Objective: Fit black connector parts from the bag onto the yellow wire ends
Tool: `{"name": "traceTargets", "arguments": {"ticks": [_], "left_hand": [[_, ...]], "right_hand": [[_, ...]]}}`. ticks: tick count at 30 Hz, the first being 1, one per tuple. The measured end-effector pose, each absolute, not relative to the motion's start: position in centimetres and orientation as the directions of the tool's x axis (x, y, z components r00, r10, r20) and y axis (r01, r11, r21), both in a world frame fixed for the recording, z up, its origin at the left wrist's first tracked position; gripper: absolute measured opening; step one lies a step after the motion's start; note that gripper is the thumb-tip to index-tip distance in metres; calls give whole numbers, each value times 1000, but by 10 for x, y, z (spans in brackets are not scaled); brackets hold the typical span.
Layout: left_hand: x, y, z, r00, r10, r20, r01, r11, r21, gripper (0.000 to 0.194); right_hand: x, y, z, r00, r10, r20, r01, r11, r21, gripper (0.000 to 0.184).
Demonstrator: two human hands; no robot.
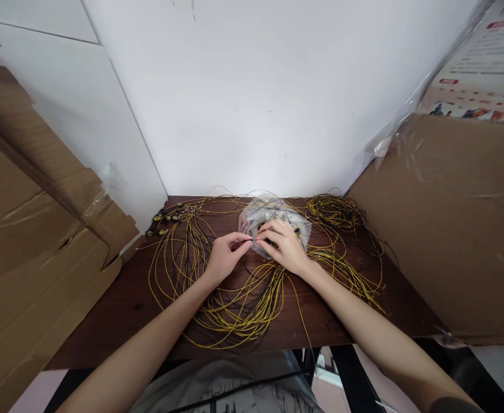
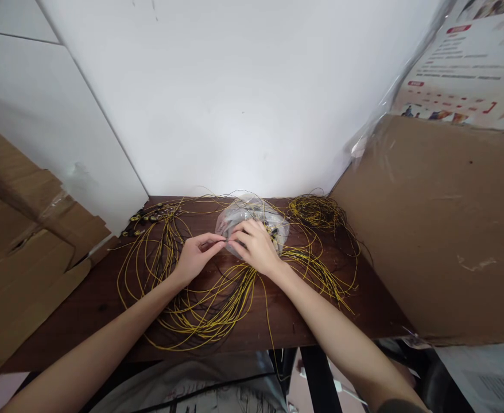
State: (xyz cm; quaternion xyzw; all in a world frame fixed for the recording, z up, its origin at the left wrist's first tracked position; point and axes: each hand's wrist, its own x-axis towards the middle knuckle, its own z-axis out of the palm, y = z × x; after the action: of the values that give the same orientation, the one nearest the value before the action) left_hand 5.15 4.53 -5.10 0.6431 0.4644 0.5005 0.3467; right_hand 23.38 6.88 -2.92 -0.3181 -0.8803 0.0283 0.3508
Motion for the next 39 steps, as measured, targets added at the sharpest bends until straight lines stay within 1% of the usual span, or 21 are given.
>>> {"name": "traceTargets", "arguments": {"ticks": [3,9,11,16,19,21,26,28,30,33,35,37,39], "left_hand": [[51,46,-52,86,944,319,253,-330,910,19],[52,46,-53,72,952,297,254,-306,918,22],[52,46,-53,69,953,296,245,-304,920,22],[52,47,-54,77,948,309,242,-318,916,21],[51,46,-53,85,949,305,257,-316,913,21],[52,46,-52,85,950,302,260,-313,913,21],[53,46,-51,71,951,300,245,-308,919,21],[53,46,-52,69,954,291,245,-298,923,21],[53,46,-52,70,955,287,246,-295,923,21],[52,46,-52,81,953,293,253,-304,919,21],[52,46,-52,89,951,297,259,-310,915,20],[52,46,-51,98,950,296,262,-311,913,20],[53,46,-51,97,951,293,260,-308,915,20]], "right_hand": [[235,71,-30,-521,612,596,578,766,-281,17],[243,77,-26,-358,654,666,676,674,-297,14],[244,77,-25,-377,638,671,670,688,-279,14],[237,69,-25,-546,573,611,583,784,-214,17],[234,67,-27,-576,569,586,577,792,-202,18],[235,69,-28,-544,591,596,602,769,-212,19],[241,77,-30,-340,664,666,697,653,-295,18],[242,77,-29,-292,672,681,707,631,-320,18],[240,74,-28,-322,655,684,680,663,-315,18],[234,68,-28,-465,601,650,605,752,-262,19],[231,65,-28,-526,577,625,579,781,-234,17],[231,66,-29,-527,581,621,583,778,-233,18],[234,69,-29,-478,604,638,614,749,-249,19]]}}
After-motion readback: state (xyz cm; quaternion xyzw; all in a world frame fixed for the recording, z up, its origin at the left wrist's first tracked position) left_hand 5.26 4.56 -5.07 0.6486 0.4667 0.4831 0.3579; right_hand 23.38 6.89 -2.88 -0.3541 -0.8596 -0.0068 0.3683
